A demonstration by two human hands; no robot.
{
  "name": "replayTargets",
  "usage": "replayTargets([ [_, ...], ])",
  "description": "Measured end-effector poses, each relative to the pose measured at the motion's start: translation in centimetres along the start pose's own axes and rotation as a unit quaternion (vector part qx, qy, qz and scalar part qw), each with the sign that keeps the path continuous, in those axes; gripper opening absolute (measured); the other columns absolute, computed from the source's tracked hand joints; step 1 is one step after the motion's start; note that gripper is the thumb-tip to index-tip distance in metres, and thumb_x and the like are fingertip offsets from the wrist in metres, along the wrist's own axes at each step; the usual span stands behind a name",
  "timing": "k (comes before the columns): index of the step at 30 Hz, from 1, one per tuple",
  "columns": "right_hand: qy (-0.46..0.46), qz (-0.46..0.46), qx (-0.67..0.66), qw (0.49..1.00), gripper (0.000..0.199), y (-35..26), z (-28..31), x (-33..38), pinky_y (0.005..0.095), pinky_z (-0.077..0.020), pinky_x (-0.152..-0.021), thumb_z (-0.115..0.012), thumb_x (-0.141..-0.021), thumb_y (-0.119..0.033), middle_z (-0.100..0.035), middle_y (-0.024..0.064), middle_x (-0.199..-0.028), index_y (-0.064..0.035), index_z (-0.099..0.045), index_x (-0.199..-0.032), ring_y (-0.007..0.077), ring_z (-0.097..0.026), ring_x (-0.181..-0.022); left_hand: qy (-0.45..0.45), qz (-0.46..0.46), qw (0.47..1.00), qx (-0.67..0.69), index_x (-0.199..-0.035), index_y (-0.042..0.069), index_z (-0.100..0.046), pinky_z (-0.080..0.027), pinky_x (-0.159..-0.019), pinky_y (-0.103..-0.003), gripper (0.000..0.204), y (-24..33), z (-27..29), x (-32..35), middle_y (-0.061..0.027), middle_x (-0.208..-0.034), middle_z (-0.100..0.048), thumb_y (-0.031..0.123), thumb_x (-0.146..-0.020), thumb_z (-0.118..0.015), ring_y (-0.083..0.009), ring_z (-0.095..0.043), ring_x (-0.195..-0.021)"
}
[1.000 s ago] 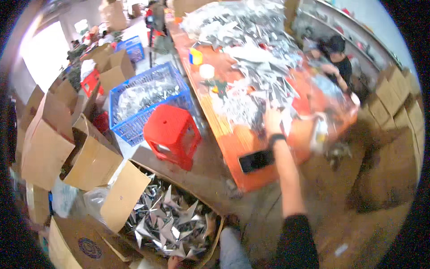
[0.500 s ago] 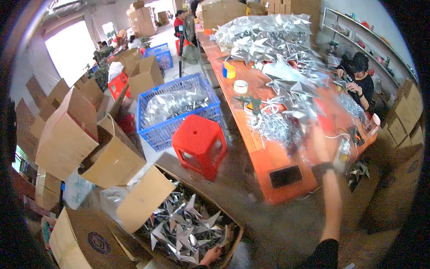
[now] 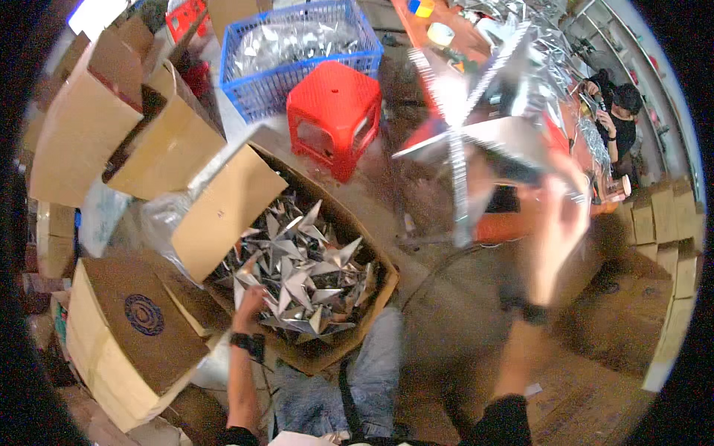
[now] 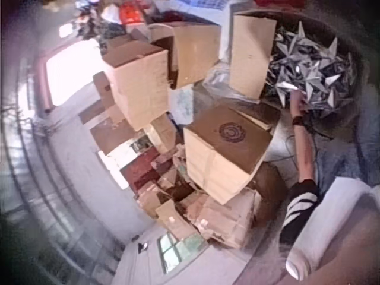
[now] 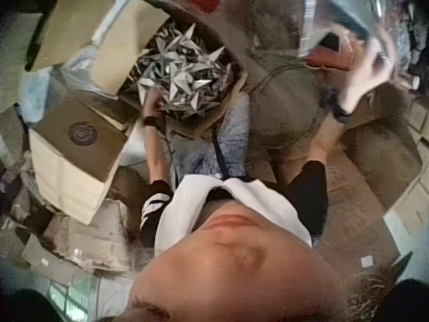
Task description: Packing decorative stars into cardboard boxes and sealing them with tape.
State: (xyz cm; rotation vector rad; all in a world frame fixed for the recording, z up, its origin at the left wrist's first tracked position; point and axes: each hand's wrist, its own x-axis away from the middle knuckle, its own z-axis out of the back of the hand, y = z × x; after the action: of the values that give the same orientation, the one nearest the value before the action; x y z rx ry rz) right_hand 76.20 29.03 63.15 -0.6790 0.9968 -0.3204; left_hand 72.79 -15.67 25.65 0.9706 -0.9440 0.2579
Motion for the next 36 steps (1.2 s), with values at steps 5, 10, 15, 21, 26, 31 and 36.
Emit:
replayTargets([
  [5, -0.251, -0.151, -0.246, 0.924, 0.02, 5.7, -12.8, 12.0, 0.0253, -0.0516, -0.062, -0.055, -0.078, -0.001, -0.054, 0.0123, -0.1, -0.0021, -0.055, -0.097, 0.0151, -0.054, -0.083, 0.13, -0.249, 0.94, -0.195, -0.103, 0.002, -0.048, -0.042, -0.077, -0.039, 0.034, 4.5, -0.8, -8.6, -0.0181, -0.094, -0.054, 0.019, -0.074, -0.056, -0.0345, -0.05, -0.089],
  [10, -0.383, -0.169, -0.126, 0.899, 0.022, 13.0, -21.9, 22.5, 0.0268, -0.0418, -0.059, -0.061, -0.075, -0.01, -0.053, 0.0074, -0.079, -0.0072, -0.057, -0.097, 0.0183, -0.051, -0.065, 0.224, -0.28, 0.895, -0.265, -0.112, 0.001, -0.042, -0.038, -0.084, -0.04, 0.051, 6.5, -7.9, -17.8, -0.0168, -0.111, -0.045, 0.019, -0.068, -0.062, -0.034, -0.043, -0.102],
  [15, -0.444, -0.106, -0.073, 0.887, 0.023, 17.1, -26.3, 26.0, 0.0213, -0.041, -0.058, -0.059, -0.077, -0.009, -0.05, 0.0065, -0.08, -0.0051, -0.056, -0.099, 0.0141, -0.051, -0.065, 0.264, -0.294, 0.821, -0.412, -0.115, 0.003, -0.04, -0.034, -0.089, -0.044, 0.058, 4.9, -10.7, -20.7, -0.0146, -0.121, -0.039, 0.016, -0.064, -0.064, -0.0323, -0.038, -0.111],
  [21, -0.488, -0.119, -0.017, 0.865, 0.02, 20.4, -28.3, 28.9, 0.0302, -0.0407, -0.055, -0.058, -0.078, -0.013, -0.044, 0.0084, -0.073, -0.0095, -0.056, -0.098, 0.0206, -0.049, -0.058, 0.265, -0.317, 0.791, -0.451, -0.115, 0.009, -0.043, -0.028, -0.092, -0.047, 0.048, 8.0, -9.9, -22.5, -0.0123, -0.126, -0.036, 0.017, -0.07, -0.058, -0.0277, -0.035, -0.116],
  [26, -0.471, -0.204, -0.042, 0.857, 0.019, 22.4, -29.7, 31.9, 0.0292, -0.0408, -0.056, -0.057, -0.078, -0.01, -0.043, 0.0086, -0.076, -0.008, -0.057, -0.097, 0.0201, -0.049, -0.06, 0.274, -0.277, 0.84, -0.377, -0.127, 0.002, -0.025, -0.028, -0.091, -0.051, 0.07, 7.4, -11.4, -25.2, -0.011, -0.128, -0.035, 0.021, -0.069, -0.06, -0.0246, -0.035, -0.117],
  [31, -0.476, -0.213, -0.072, 0.85, 0.018, 23.3, -31.1, 33.0, 0.0291, -0.0408, -0.059, -0.057, -0.078, -0.008, -0.042, 0.0093, -0.08, -0.0069, -0.057, -0.096, 0.0215, -0.049, -0.064, 0.272, -0.255, 0.836, -0.402, -0.122, 0.005, -0.033, -0.032, -0.087, -0.048, 0.062, 7.2, -11.5, -26.6, -0.0086, -0.118, -0.043, 0.022, -0.069, -0.06, -0.0229, -0.041, -0.109],
  [36, -0.493, -0.202, -0.082, 0.842, 0.019, 22.9, -31.2, 32.1, 0.0325, -0.041, -0.061, -0.055, -0.077, -0.006, -0.043, 0.0102, -0.079, -0.0064, -0.055, -0.097, 0.0238, -0.049, -0.068, 0.296, -0.258, 0.814, -0.428, -0.108, 0.011, -0.047, -0.035, -0.076, -0.042, 0.04, 7.5, -9.5, -26.5, -0.0022, -0.107, -0.05, 0.023, -0.072, -0.058, -0.0217, -0.048, -0.093],
])
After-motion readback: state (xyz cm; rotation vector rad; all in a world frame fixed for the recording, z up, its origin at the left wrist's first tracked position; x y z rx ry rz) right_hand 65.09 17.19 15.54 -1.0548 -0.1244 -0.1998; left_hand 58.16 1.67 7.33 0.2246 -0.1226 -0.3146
